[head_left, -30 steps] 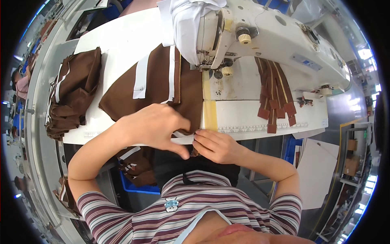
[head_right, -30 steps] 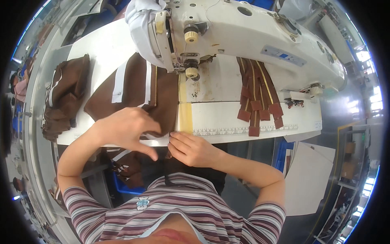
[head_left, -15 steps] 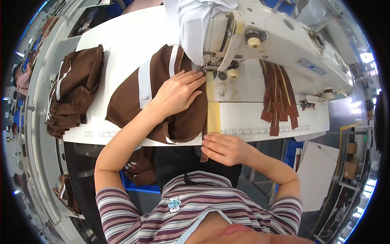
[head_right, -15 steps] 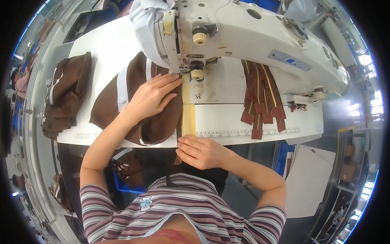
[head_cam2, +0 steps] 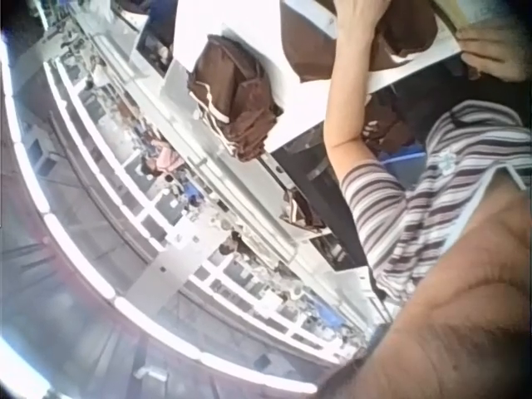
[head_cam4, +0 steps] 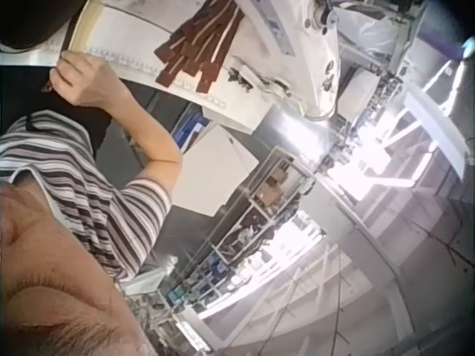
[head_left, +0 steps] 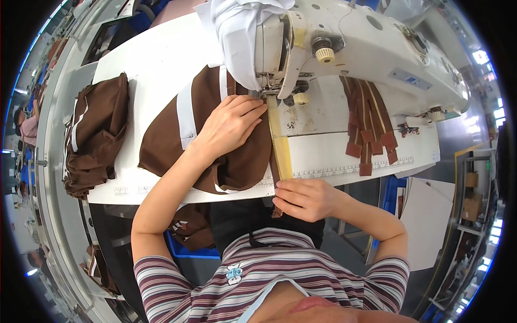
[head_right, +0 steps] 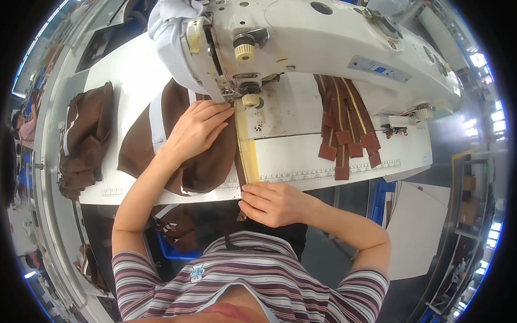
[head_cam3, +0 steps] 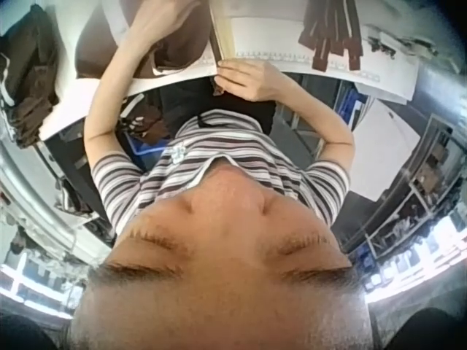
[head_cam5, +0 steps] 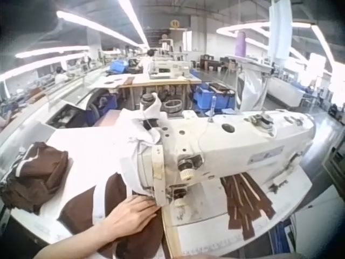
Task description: Sew together brown fabric components to assemble a bag using an industrial sewing machine.
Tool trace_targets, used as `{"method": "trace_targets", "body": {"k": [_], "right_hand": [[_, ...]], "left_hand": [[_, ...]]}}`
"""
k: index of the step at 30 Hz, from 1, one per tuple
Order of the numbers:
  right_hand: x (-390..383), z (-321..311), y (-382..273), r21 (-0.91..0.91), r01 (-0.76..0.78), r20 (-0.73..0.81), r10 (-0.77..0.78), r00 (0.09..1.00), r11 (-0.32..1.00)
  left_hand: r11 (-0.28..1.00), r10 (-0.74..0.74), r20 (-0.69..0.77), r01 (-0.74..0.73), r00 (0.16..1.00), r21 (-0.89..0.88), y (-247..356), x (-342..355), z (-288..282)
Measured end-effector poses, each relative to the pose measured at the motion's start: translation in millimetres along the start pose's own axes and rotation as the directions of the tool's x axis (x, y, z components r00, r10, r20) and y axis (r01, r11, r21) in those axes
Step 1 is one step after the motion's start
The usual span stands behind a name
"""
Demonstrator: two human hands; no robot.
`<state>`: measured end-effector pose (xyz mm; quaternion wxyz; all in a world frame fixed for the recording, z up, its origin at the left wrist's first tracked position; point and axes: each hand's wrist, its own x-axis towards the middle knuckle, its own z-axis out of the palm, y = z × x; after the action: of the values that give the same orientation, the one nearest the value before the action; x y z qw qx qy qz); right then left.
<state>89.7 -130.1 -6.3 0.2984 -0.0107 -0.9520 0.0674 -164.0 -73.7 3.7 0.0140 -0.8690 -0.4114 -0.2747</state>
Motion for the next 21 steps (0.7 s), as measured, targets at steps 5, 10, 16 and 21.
{"method": "trace_targets", "body": {"k": [5,10,16,21], "right_hand": [[2,2,1,-0.040,0.003,-0.018,-0.003,1.000,0.999],[2,0,-3,-0.087,-0.021,0.000,0.022,1.000,0.996],[2,1,-6,-0.142,-0.014,0.019,0.017,1.000,0.990],[4,-1,-9,-0.145,-0.010,0.034,0.015,0.999,0.989]], "left_hand": [[0.998,-0.029,0.010,0.029,1.000,-0.049,-1,3,0],[1.000,-0.006,0.027,0.006,1.000,-0.028,-3,5,-2],[0.963,0.002,0.239,0.062,0.971,-0.261,4,10,-41],[0.898,0.072,0.707,0.263,0.703,-0.353,54,-17,-99]]}}
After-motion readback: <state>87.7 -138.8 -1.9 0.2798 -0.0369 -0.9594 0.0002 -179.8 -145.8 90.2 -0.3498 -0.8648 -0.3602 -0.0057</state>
